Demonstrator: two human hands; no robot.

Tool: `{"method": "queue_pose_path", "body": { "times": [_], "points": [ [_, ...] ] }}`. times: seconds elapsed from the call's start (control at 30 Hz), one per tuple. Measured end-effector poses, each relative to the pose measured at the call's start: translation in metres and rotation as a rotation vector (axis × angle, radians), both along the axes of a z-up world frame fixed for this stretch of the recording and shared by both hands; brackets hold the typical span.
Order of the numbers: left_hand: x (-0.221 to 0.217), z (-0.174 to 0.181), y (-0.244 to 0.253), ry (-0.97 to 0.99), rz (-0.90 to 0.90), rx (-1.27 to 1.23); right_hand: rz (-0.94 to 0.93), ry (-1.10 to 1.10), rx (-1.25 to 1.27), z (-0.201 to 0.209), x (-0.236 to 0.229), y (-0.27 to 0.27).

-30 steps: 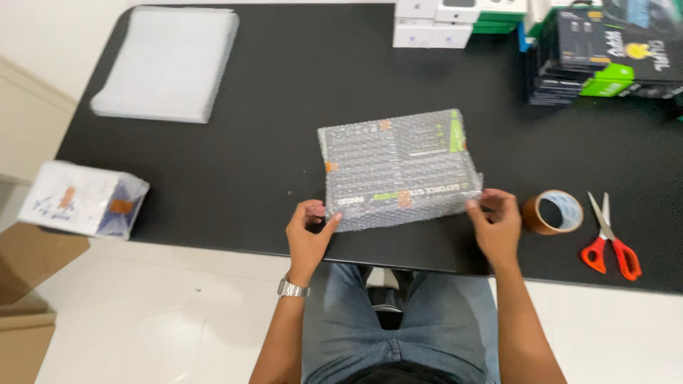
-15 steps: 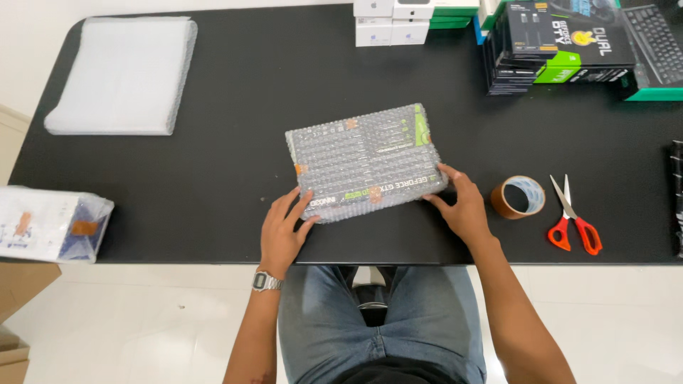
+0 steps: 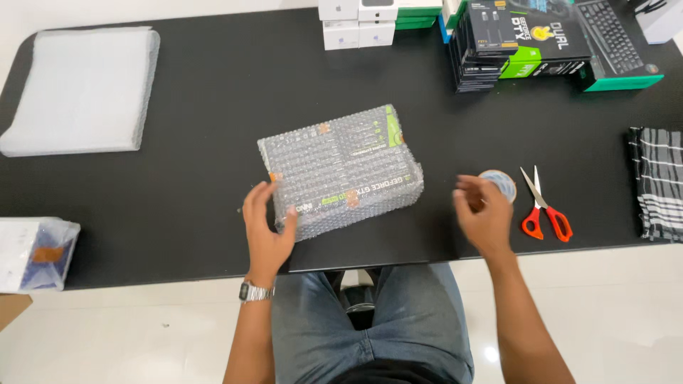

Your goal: The person wraps a graphics card box with bubble wrap, using tape and scissors to secure the packaging.

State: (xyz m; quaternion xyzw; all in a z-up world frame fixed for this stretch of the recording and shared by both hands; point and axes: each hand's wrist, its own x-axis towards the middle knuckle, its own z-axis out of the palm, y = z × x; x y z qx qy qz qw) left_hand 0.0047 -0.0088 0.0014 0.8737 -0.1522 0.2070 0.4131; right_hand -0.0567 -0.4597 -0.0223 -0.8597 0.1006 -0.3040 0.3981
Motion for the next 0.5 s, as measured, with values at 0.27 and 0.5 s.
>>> {"method": "queue_pose_path", "body": {
  "times": [0.27, 0.5],
  "points": [
    [-0.008, 0.009, 0.003, 0.571, -0.01, -0.517, 0.442, 0.355, 0.217, 0.039, 0.045, 0.078],
    [-0.016, 0.038, 0.017, 0.572, -0.003, -0.385, 0.431, 0.26, 0.155, 0.043, 0.042, 0.048]
  ]
}}
